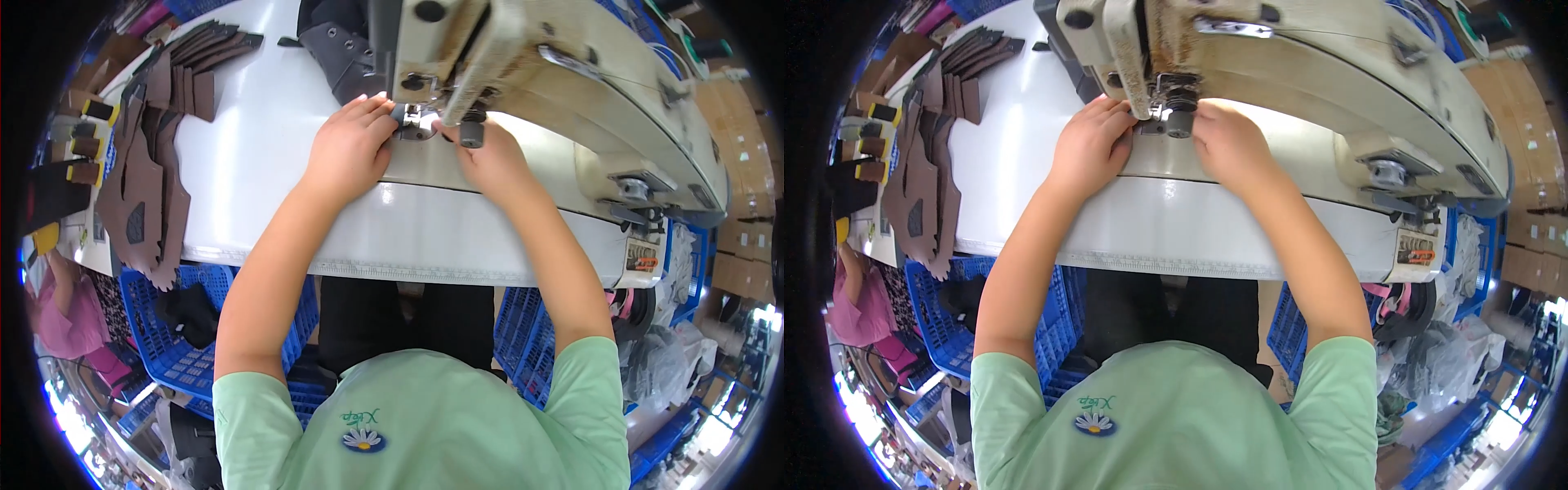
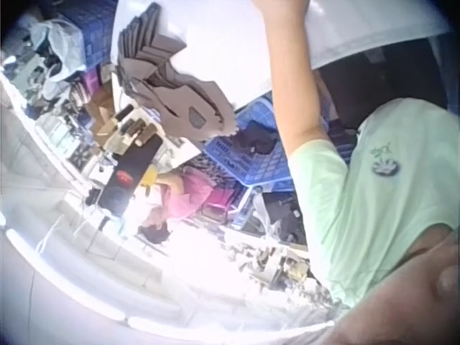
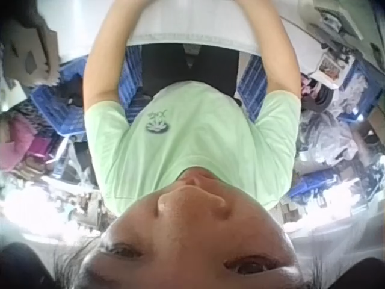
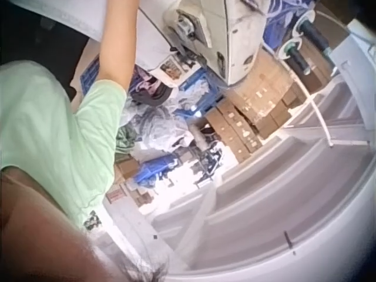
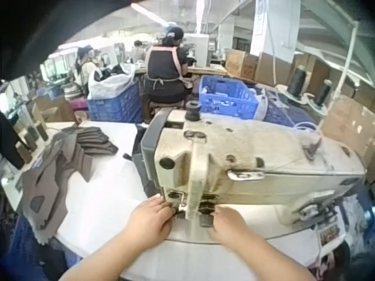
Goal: The recorder is stitching various components of a shoe using an industrial sewing machine.
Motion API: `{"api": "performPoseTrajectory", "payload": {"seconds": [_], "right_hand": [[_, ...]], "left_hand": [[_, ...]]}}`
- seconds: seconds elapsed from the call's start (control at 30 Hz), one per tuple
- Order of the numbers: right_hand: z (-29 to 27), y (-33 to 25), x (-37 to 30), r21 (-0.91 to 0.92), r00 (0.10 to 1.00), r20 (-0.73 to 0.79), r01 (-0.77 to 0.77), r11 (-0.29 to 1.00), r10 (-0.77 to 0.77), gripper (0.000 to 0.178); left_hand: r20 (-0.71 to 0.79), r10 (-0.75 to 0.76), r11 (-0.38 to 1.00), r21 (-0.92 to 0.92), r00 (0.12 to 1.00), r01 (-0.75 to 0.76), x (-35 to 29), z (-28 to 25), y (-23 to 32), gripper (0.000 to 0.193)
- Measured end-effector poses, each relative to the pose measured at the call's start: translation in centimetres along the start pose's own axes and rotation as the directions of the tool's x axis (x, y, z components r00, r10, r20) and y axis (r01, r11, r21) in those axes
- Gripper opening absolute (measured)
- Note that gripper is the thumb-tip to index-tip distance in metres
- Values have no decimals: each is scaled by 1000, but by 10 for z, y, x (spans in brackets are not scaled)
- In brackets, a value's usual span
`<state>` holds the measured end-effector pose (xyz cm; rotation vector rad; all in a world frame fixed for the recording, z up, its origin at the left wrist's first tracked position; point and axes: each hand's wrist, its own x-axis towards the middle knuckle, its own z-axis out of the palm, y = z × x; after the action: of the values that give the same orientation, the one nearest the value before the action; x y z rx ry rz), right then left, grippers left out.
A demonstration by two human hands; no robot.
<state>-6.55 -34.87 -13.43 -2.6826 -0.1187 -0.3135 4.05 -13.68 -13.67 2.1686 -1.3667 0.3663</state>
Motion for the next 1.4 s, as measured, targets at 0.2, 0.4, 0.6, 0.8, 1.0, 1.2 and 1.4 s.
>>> {"api": "performPoseTrajectory", "payload": {"seconds": [0.2, 0.4, 0.6, 0.8, 1.0, 1.2, 1.4], "right_hand": [[-79, 1, -109, -41, 947, -319, 16, 999, -28, 30], [-210, 77, -212, 320, -51, -941, -463, 827, 335, 26], [-225, 144, -204, 760, 59, -634, -136, 636, 771, 55], [-252, 170, -192, 727, 118, -683, 7, 687, 721, 59], [-306, 187, -185, 245, 364, -736, -643, 725, 571, 49], [-203, 177, -227, 159, 260, -903, -541, 826, 343, 49], [-227, 179, -212, 197, 212, -925, -440, 876, 314, 46]], "left_hand": [[315, 178, 946, 205, 932, -250, 9, -31, -17, 43], [449, 257, 758, 456, 856, -466, 27, -45, -34, 40], [435, 358, 705, 454, 826, -545, 35, -38, -43, 39], [400, 411, 678, 465, 819, -568, 34, -35, -47, 34], [430, 373, 690, 463, 822, -556, 33, -33, -45, 30], [409, 420, 659, 477, 810, -582, 33, -32, -47, 32], [422, 406, 664, 474, 811, -579, 33, -33, -44, 35]]}}
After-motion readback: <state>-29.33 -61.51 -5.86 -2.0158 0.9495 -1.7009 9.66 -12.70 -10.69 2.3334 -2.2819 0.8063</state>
